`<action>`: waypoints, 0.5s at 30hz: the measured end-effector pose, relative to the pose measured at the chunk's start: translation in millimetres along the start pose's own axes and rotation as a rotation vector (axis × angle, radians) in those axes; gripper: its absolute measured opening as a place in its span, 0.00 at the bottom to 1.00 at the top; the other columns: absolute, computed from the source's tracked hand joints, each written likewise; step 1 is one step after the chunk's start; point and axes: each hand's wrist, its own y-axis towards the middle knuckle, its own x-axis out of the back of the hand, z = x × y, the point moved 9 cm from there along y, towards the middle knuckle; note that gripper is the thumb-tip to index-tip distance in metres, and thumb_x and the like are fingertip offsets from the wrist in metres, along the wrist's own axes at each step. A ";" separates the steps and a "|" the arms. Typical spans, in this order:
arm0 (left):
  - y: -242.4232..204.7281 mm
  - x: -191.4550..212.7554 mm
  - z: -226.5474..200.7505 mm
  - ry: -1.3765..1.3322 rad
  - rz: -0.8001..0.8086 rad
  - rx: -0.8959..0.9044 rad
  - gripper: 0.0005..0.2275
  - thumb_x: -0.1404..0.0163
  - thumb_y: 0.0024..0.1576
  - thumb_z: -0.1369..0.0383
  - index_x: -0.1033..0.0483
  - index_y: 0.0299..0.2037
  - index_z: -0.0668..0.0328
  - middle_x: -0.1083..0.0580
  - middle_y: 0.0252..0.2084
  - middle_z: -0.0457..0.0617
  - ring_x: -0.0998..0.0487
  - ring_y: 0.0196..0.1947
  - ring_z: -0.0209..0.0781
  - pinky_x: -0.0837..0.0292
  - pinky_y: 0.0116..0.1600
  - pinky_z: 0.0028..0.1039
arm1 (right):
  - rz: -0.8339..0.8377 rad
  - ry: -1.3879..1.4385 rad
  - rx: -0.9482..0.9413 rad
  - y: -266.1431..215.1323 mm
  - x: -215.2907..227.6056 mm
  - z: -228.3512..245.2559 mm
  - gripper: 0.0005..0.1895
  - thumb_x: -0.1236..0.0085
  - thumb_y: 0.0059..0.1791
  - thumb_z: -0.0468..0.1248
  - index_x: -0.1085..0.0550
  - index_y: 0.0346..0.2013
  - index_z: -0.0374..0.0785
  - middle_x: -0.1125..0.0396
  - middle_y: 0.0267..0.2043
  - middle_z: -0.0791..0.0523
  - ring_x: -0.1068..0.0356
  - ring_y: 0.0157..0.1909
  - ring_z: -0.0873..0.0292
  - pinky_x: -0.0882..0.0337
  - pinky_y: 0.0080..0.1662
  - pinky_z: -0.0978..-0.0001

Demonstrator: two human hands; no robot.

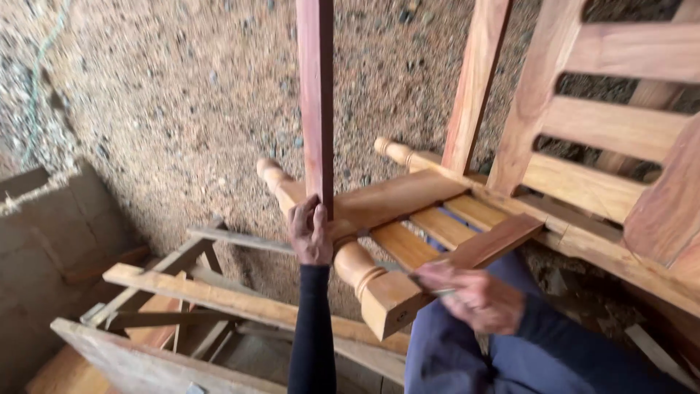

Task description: Sanding the various components of a wooden chair using a piece of sandpaper.

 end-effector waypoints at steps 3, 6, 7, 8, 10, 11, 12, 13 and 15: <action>7.1 -1.5 -20.8 0.063 -0.027 -0.051 0.14 0.47 0.63 0.65 0.22 0.55 0.65 0.27 0.52 0.53 0.23 0.53 0.44 0.23 0.56 0.33 | -0.040 0.097 -0.149 -12.7 9.0 -21.0 0.24 0.58 0.54 0.32 0.33 0.63 0.23 0.34 0.69 0.45 0.38 0.74 0.43 0.43 0.72 0.52; 1.2 -1.5 -22.3 0.173 -0.053 -0.037 0.14 0.46 0.61 0.65 0.22 0.54 0.65 0.25 0.51 0.52 0.22 0.51 0.44 0.23 0.55 0.31 | -0.032 -0.036 -0.009 4.3 -5.2 -10.9 0.27 0.58 0.54 0.33 0.34 0.66 0.23 0.38 0.71 0.43 0.37 0.73 0.46 0.42 0.73 0.54; -1.6 -0.4 -16.2 0.098 -0.071 -0.035 0.13 0.46 0.62 0.66 0.22 0.53 0.65 0.24 0.50 0.53 0.20 0.50 0.44 0.22 0.55 0.30 | 0.000 -0.061 0.021 11.4 -4.3 -4.5 0.27 0.56 0.53 0.33 0.34 0.66 0.23 0.37 0.70 0.43 0.37 0.73 0.46 0.41 0.72 0.55; -3.0 -0.2 -9.7 0.026 -0.092 -0.037 0.12 0.46 0.63 0.66 0.21 0.52 0.65 0.23 0.50 0.54 0.19 0.50 0.44 0.21 0.54 0.30 | 0.031 -0.086 0.057 18.8 -3.1 -0.8 0.26 0.55 0.53 0.33 0.34 0.66 0.23 0.37 0.70 0.44 0.37 0.72 0.46 0.39 0.71 0.56; -6.7 5.3 0.2 0.058 -0.122 -0.049 0.12 0.48 0.65 0.66 0.22 0.54 0.65 0.22 0.50 0.54 0.19 0.51 0.44 0.21 0.55 0.30 | 0.092 -0.025 0.022 -1.0 7.1 -11.7 0.25 0.53 0.52 0.31 0.33 0.64 0.24 0.38 0.71 0.42 0.39 0.73 0.44 0.40 0.70 0.55; -11.8 8.4 3.8 0.093 -0.134 -0.064 0.13 0.49 0.66 0.66 0.23 0.55 0.66 0.20 0.51 0.55 0.19 0.51 0.43 0.20 0.57 0.31 | 0.139 0.036 -0.024 -13.1 9.9 -17.8 0.24 0.50 0.50 0.30 0.31 0.61 0.26 0.39 0.72 0.41 0.40 0.74 0.42 0.41 0.70 0.53; -23.5 11.8 -11.2 0.098 -0.149 -0.059 0.13 0.49 0.66 0.66 0.23 0.55 0.66 0.20 0.51 0.55 0.19 0.51 0.43 0.20 0.57 0.31 | 0.152 0.040 -0.014 -19.0 5.0 -23.2 0.24 0.50 0.50 0.30 0.31 0.61 0.26 0.39 0.72 0.41 0.40 0.74 0.42 0.41 0.70 0.53; -34.8 6.2 -24.7 0.010 -0.081 -0.037 0.13 0.52 0.67 0.66 0.24 0.57 0.67 0.21 0.53 0.56 0.20 0.53 0.43 0.21 0.57 0.32 | 0.108 -0.059 0.002 -25.6 6.4 -29.0 0.24 0.50 0.50 0.30 0.30 0.61 0.26 0.38 0.71 0.44 0.38 0.73 0.45 0.40 0.69 0.55; -56.2 0.4 -59.8 -0.072 -0.006 -0.021 0.14 0.56 0.69 0.66 0.25 0.58 0.67 0.22 0.55 0.57 0.20 0.54 0.43 0.22 0.58 0.33 | 0.052 -0.153 0.018 -22.3 -6.5 -37.9 0.24 0.51 0.50 0.30 0.29 0.61 0.27 0.36 0.70 0.47 0.36 0.73 0.47 0.38 0.68 0.58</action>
